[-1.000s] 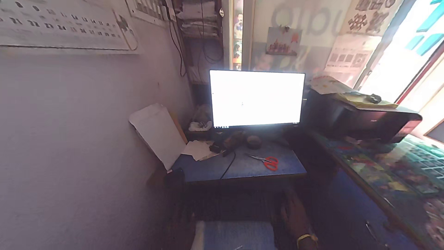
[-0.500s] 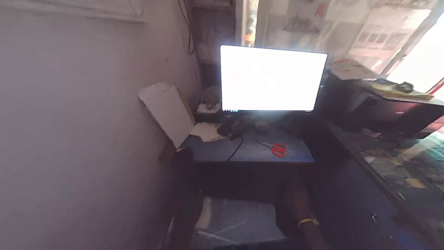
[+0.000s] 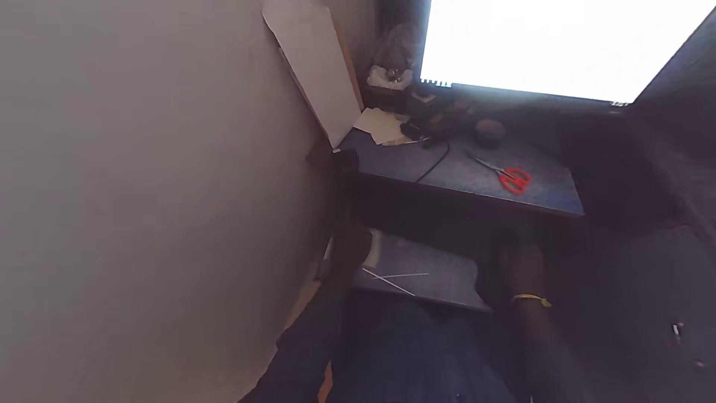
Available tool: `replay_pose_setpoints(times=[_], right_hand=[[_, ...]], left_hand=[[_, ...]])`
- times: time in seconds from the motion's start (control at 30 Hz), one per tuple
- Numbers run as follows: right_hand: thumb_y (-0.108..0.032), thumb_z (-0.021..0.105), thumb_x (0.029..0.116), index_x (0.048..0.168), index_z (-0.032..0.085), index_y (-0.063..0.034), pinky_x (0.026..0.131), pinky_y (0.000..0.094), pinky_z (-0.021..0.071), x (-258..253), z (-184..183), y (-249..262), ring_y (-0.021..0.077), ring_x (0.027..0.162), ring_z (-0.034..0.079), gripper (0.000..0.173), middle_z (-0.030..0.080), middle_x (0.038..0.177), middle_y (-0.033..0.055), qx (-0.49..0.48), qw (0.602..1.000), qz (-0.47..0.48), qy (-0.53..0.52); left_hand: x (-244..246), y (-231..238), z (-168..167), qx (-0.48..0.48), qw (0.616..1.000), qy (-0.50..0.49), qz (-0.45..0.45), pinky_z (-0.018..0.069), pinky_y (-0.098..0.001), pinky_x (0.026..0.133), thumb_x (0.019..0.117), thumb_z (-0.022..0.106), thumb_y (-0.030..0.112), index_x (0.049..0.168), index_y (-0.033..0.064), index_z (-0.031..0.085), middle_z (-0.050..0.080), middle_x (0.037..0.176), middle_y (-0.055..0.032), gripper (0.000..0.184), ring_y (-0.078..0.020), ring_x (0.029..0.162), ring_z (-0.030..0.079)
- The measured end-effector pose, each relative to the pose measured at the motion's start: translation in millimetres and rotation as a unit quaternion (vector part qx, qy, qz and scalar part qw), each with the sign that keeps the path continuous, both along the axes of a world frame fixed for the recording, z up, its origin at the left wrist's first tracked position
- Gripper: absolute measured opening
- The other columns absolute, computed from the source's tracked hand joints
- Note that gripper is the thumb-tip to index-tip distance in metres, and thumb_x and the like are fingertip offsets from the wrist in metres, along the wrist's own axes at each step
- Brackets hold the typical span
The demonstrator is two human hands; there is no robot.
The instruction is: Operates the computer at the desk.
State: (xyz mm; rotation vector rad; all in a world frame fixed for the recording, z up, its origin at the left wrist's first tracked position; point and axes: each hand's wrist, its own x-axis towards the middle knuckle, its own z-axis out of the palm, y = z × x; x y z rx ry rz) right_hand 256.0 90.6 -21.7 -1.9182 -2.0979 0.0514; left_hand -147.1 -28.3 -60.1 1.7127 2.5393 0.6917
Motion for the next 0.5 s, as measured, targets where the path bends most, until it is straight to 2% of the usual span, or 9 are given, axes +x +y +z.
replay_pose_setpoints(times=[0.07,0.17,0.27,0.33,0.37,0.43,0.47,0.5], right_hand=[[-0.035,0.050,0.1017,0.151,0.049,-0.0041,0.119,0.0548,0.0373,1,-4,0,0.0404,0.144,0.045,0.058,0.046,0.155,0.0239,0.008,1.000,0.001,-0.004],[-0.038,0.048,0.1017,0.150,0.050,-0.0029,0.119,0.0557,0.0362,5,-13,3,0.0419,0.144,0.045,0.060,0.047,0.154,0.0242,0.019,1.000,-0.001,-0.001],[-0.039,0.050,0.1012,0.150,0.049,-0.0021,0.120,0.0571,0.0341,5,-10,2,0.0440,0.145,0.042,0.061,0.045,0.155,0.0257,0.020,1.000,0.003,0.007],[-0.036,0.052,0.1005,0.149,0.050,-0.0022,0.118,0.0579,0.0366,-1,1,-1,0.0445,0.143,0.045,0.060,0.047,0.153,0.0265,0.010,1.000,-0.006,0.012],[-0.036,0.053,0.1004,0.147,0.053,-0.0027,0.116,0.0570,0.0398,-5,9,-6,0.0427,0.140,0.049,0.057,0.051,0.150,0.0258,0.008,1.000,-0.012,0.009],[-0.031,0.052,0.1012,0.144,0.056,-0.0024,0.114,0.0548,0.0432,-11,23,-7,0.0392,0.136,0.053,0.051,0.056,0.145,0.0244,0.013,1.000,0.002,0.011],[-0.031,0.051,0.1015,0.145,0.055,-0.0029,0.116,0.0529,0.0423,-11,25,-6,0.0367,0.138,0.052,0.052,0.055,0.147,0.0225,0.020,1.000,0.009,0.013],[-0.033,0.049,0.1017,0.147,0.054,-0.0046,0.116,0.0506,0.0426,-9,22,-4,0.0330,0.139,0.052,0.054,0.055,0.149,0.0196,0.033,0.999,0.010,0.013]], left_hand=[[-1,1,0,0.005,1.000,-0.008,0.003,0.0340,-0.0541,0.119,0.0949,0.056,0.030,0.130,0.0025,0.064,0.036,0.161,-0.0216,0.045,-0.0391,0.146,0.039],[0,1,2,0.017,1.000,-0.009,-0.007,0.0323,-0.0551,0.120,0.0932,0.056,0.028,0.139,0.0071,0.060,0.033,0.163,-0.0214,0.050,-0.0396,0.148,0.037],[1,3,2,0.019,1.000,0.006,-0.012,0.0339,-0.0553,0.118,0.0945,0.057,0.031,0.144,0.0193,0.059,0.032,0.163,-0.0213,0.051,-0.0400,0.148,0.037],[4,7,8,-0.017,0.999,0.031,-0.009,0.0365,-0.0559,0.117,0.0972,0.056,0.035,0.144,0.0259,0.059,0.036,0.162,-0.0172,0.048,-0.0376,0.146,0.039],[7,7,14,-0.047,0.998,0.044,-0.009,0.0366,-0.0576,0.116,0.0997,0.054,0.036,0.147,0.0273,0.056,0.037,0.162,-0.0150,0.048,-0.0372,0.146,0.040],[10,14,31,-0.078,0.995,0.059,-0.016,0.0345,-0.0573,0.118,0.1023,0.050,0.033,0.153,0.0260,0.048,0.034,0.165,-0.0109,0.051,-0.0342,0.150,0.035],[11,15,35,-0.087,0.994,0.058,-0.018,0.0334,-0.0568,0.120,0.1028,0.049,0.034,0.155,0.0231,0.045,0.032,0.166,-0.0104,0.053,-0.0334,0.152,0.032],[11,13,35,-0.075,0.995,0.059,-0.019,0.0345,-0.0573,0.119,0.1021,0.049,0.035,0.153,0.0221,0.048,0.034,0.165,-0.0118,0.053,-0.0344,0.151,0.034]])
